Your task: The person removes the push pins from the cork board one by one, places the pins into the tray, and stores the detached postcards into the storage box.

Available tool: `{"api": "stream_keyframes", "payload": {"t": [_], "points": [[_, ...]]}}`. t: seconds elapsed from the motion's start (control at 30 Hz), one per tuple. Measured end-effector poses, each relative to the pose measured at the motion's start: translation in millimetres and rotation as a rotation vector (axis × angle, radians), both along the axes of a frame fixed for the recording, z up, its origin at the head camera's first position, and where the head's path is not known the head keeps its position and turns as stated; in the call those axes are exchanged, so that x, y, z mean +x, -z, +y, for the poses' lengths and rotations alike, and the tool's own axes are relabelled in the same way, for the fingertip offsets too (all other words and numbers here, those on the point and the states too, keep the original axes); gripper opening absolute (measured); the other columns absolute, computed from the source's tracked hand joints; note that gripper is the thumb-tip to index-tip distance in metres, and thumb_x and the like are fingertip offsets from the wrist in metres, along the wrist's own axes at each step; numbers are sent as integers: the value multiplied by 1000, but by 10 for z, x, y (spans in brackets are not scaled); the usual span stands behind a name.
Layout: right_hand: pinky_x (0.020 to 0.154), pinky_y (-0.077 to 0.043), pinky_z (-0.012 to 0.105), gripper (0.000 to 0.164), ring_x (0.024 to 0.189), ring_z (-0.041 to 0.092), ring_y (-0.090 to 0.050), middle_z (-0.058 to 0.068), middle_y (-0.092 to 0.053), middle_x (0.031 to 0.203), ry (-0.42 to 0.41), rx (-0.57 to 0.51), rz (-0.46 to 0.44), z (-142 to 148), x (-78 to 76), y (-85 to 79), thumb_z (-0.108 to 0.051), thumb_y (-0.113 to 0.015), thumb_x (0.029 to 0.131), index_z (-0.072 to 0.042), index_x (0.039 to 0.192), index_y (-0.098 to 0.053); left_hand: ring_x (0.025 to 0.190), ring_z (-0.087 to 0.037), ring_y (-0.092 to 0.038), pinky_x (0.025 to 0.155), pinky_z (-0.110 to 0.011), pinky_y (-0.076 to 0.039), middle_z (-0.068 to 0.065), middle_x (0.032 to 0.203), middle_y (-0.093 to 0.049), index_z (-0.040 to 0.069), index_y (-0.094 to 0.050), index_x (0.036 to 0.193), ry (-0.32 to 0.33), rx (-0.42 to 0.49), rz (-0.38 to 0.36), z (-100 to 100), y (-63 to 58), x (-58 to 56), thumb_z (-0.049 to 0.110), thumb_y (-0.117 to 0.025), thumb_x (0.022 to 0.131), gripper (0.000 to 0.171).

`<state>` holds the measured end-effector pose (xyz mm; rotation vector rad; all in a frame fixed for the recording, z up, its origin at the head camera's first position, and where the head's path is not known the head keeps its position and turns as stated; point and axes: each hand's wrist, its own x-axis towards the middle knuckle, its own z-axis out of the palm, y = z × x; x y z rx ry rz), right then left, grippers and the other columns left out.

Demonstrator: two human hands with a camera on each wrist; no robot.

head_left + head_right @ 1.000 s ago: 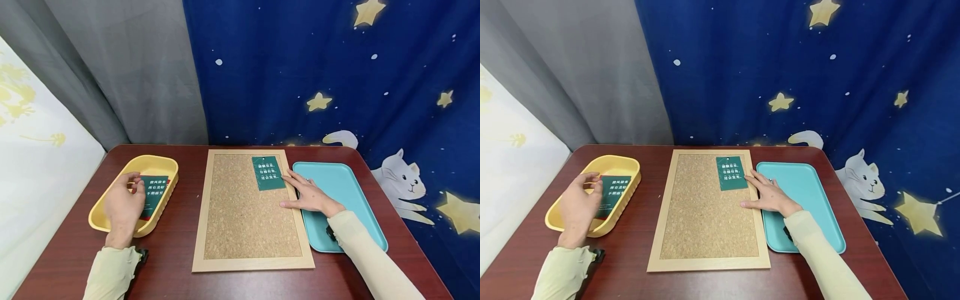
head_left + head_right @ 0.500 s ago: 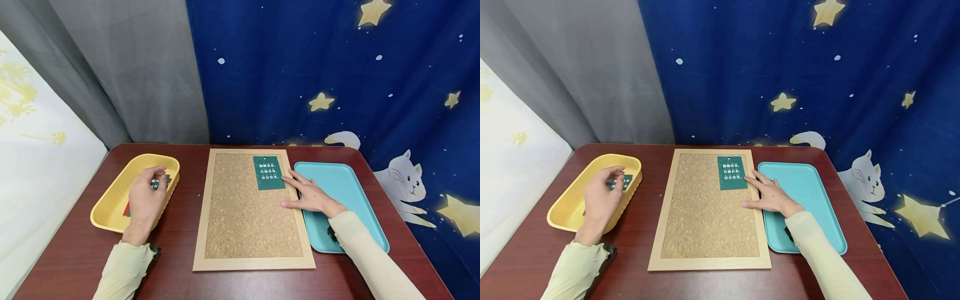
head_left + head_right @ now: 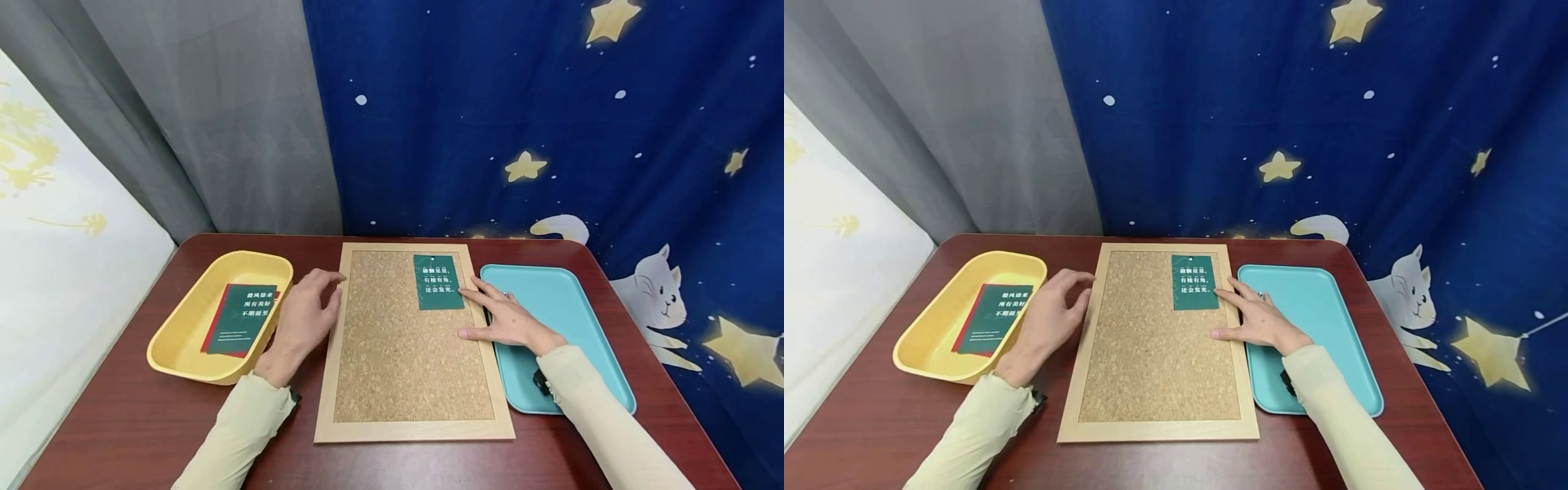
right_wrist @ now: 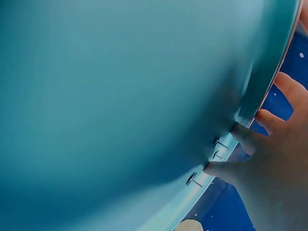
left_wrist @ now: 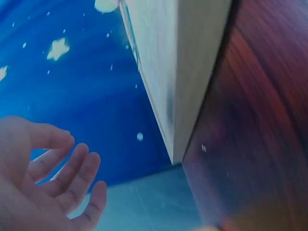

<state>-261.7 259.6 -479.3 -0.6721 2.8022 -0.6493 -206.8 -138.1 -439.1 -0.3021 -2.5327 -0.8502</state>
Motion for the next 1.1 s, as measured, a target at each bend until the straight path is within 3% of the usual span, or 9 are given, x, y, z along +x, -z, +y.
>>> {"api": "stream_keyframes", "payload": {"t": [0.43, 0.53, 0.8, 1.0, 1.1], "points": [[123, -14, 77, 101, 160, 40, -25, 10, -18, 176, 22, 10, 20, 2, -22, 6, -72, -76, 81, -29, 163, -35, 115, -26, -64, 93, -49, -56, -6, 131, -66, 14, -69, 130, 92, -103, -264, 381, 48, -195, 21, -70, 99, 31], [123, -17, 76, 104, 159, 42, -25, 13, -16, 176, 31, 6, 24, 4, -30, 12, -72, -75, 81, -28, 164, -33, 118, -26, -63, 96, -50, -55, -6, 132, -65, 14, -69, 130, 107, -127, -280, 451, 84, -227, 21, -70, 99, 31], [115, -38, 70, 106, 154, 49, -33, 15, -16, 175, 53, -2, 25, -21, -80, -13, -72, -76, 81, -24, 165, -32, 127, -27, -60, 103, -48, -54, -6, 136, -64, 13, -67, 133, 161, -210, -299, 599, 133, -296, 22, -71, 98, 36], [113, -41, 69, 104, 154, 47, -35, 16, -17, 174, 72, -22, 8, -26, -130, -42, -72, -75, 81, -25, 164, -33, 139, -32, -54, 123, -52, -38, -10, 143, -61, 10, -64, 137, 218, -247, -318, 714, 136, -366, 23, -72, 97, 43], [112, -41, 69, 102, 152, 48, -37, 17, -19, 173, 75, -28, 15, -23, -131, -54, -71, -76, 82, -24, 163, -35, 144, -32, -50, 126, -57, -32, -11, 147, -58, 10, -62, 140, 228, -256, -357, 755, 139, -373, 26, -72, 98, 47]]}}
